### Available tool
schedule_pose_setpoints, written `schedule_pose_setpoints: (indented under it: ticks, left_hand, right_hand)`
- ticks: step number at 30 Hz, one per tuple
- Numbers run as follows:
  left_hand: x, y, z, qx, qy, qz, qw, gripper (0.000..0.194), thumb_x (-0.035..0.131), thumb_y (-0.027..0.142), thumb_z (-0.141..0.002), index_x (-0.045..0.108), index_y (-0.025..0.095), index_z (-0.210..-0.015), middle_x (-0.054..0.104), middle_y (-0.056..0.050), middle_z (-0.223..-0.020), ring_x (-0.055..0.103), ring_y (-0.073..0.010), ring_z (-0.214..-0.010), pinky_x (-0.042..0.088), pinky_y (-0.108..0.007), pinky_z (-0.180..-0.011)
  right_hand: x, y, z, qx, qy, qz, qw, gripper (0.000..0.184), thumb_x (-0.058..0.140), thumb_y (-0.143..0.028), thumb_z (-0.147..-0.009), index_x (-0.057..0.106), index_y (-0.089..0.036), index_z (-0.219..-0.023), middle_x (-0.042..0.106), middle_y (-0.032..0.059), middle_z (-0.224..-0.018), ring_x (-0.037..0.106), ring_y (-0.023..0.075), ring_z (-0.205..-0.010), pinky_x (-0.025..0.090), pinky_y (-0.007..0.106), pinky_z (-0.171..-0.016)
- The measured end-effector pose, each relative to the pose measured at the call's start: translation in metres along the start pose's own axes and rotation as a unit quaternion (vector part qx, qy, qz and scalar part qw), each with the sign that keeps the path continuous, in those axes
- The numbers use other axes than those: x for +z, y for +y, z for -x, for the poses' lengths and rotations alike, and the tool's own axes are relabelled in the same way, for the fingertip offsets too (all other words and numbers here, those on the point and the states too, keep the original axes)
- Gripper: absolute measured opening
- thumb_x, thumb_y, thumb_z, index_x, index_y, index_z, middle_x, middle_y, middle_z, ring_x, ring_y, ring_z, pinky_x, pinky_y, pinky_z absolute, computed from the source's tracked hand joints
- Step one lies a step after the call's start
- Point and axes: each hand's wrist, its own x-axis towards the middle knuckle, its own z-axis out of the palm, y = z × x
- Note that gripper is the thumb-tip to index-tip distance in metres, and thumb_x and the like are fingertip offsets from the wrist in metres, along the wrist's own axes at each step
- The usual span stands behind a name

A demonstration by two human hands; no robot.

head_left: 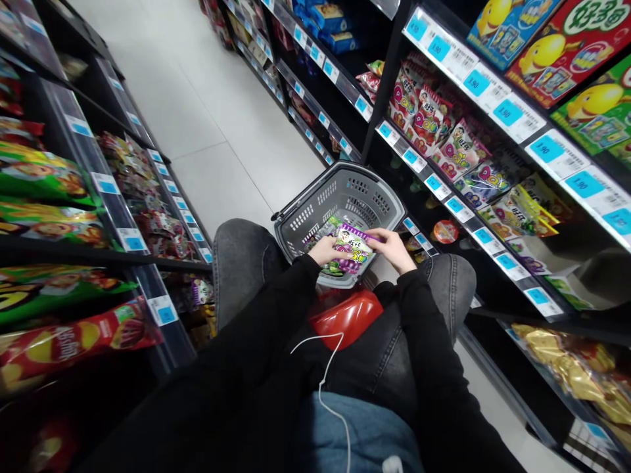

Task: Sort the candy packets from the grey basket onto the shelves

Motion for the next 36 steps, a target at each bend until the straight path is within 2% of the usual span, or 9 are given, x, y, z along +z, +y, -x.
schedule_pose_setpoints:
  ticks: [5, 8, 11, 18, 22, 25, 29, 32, 36]
  left_hand:
    - [-0.01, -0.003, -0.002, -0.01, 0.098, -0.2, 0.975, 0.045, 0.076, 0.029, -0.054, 0.069, 0.012, -0.095, 0.073, -0.008, -0.088, 0.066, -0.03, -0.091, 0.048, -0.038, -0.087]
    - [-0.016, -0.006, -0.004, -0.006, 0.179, -0.283, 0.942, 0.071, 0.073, 0.02, -0.056, 0.054, 0.013, -0.124, 0.066, -0.013, -0.115, 0.059, -0.0321, -0.11, 0.043, -0.038, -0.096]
    - [-0.024, -0.015, -0.012, -0.007, 0.234, -0.277, 0.932, 0.081, 0.07, 0.018, -0.057, 0.044, 0.009, -0.133, 0.054, -0.02, -0.132, 0.048, -0.0334, -0.125, 0.036, -0.041, -0.105]
    - [-0.031, -0.036, -0.035, -0.02, 0.173, -0.163, 0.971, 0.071, 0.067, 0.034, -0.059, 0.051, 0.014, -0.125, 0.057, -0.016, -0.13, 0.054, -0.0293, -0.12, 0.041, -0.041, -0.101]
    - [-0.027, -0.034, -0.031, -0.019, 0.119, -0.18, 0.976, 0.063, 0.061, 0.042, -0.062, 0.056, 0.015, -0.118, 0.063, -0.014, -0.123, 0.057, -0.0282, -0.116, 0.042, -0.04, -0.1]
    - [-0.024, -0.03, -0.027, -0.005, 0.087, -0.242, 0.966, 0.06, 0.056, 0.045, -0.064, 0.058, 0.017, -0.117, 0.066, -0.011, -0.118, 0.059, -0.0269, -0.113, 0.044, -0.037, -0.099]
    - [-0.018, -0.028, -0.023, 0.034, 0.044, -0.359, 0.932, 0.052, 0.052, 0.044, -0.067, 0.062, 0.019, -0.11, 0.067, -0.01, -0.116, 0.06, -0.0279, -0.112, 0.043, -0.035, -0.099]
    - [-0.013, -0.029, -0.023, 0.063, 0.025, -0.421, 0.905, 0.045, 0.051, 0.041, -0.067, 0.065, 0.019, -0.105, 0.068, -0.012, -0.114, 0.06, -0.0313, -0.11, 0.043, -0.038, -0.098]
    - [-0.011, -0.033, -0.025, 0.082, 0.016, -0.418, 0.905, 0.039, 0.057, 0.035, -0.066, 0.066, 0.019, -0.1, 0.069, -0.013, -0.108, 0.061, -0.0347, -0.107, 0.043, -0.042, -0.095]
  right_hand:
    - [0.024, 0.012, -0.01, -0.072, 0.037, 0.252, 0.964, 0.016, 0.059, -0.022, -0.079, 0.073, -0.017, -0.086, 0.071, 0.0079, -0.087, 0.064, 0.0221, -0.085, 0.046, 0.034, -0.084]
    - [0.052, 0.026, -0.02, -0.104, -0.015, 0.326, 0.94, 0.02, 0.054, -0.014, -0.083, 0.072, -0.016, -0.091, 0.071, 0.0102, -0.095, 0.064, 0.023, -0.093, 0.045, 0.034, -0.088]
    - [0.072, 0.043, -0.026, -0.101, -0.065, 0.383, 0.916, 0.025, 0.049, -0.007, -0.083, 0.071, -0.016, -0.092, 0.07, 0.0097, -0.092, 0.064, 0.0227, -0.094, 0.046, 0.033, -0.084]
    - [0.067, 0.058, -0.033, 0.002, 0.041, 0.418, 0.907, 0.019, 0.055, -0.01, -0.082, 0.067, -0.017, -0.096, 0.068, 0.0068, -0.082, 0.064, 0.019, -0.075, 0.047, 0.03, -0.069]
    - [0.029, 0.024, -0.038, 0.004, 0.195, 0.379, 0.905, 0.02, 0.057, -0.015, -0.083, 0.063, -0.012, -0.101, 0.066, 0.0067, -0.089, 0.062, 0.0178, -0.083, 0.047, 0.029, -0.076]
    - [-0.031, -0.008, -0.025, -0.022, 0.351, 0.348, 0.869, 0.028, 0.045, -0.016, -0.089, 0.057, -0.012, -0.114, 0.059, 0.0123, -0.108, 0.057, 0.0209, -0.102, 0.044, 0.034, -0.089]
    - [-0.122, -0.027, 0.015, -0.081, 0.596, 0.298, 0.741, 0.041, 0.034, -0.014, -0.088, 0.044, -0.017, -0.128, 0.042, 0.016, -0.127, 0.053, 0.0214, -0.111, 0.045, 0.038, -0.092]
    - [-0.166, -0.022, 0.041, -0.082, 0.627, 0.328, 0.702, 0.044, 0.036, -0.015, -0.086, 0.043, -0.017, -0.129, 0.037, 0.0173, -0.128, 0.053, 0.0239, -0.111, 0.046, 0.041, -0.09]
    - [-0.192, -0.01, 0.048, -0.029, 0.621, 0.382, 0.683, 0.037, 0.042, -0.015, -0.082, 0.053, -0.013, -0.117, 0.046, 0.0175, -0.114, 0.058, 0.0246, -0.095, 0.048, 0.041, -0.084]
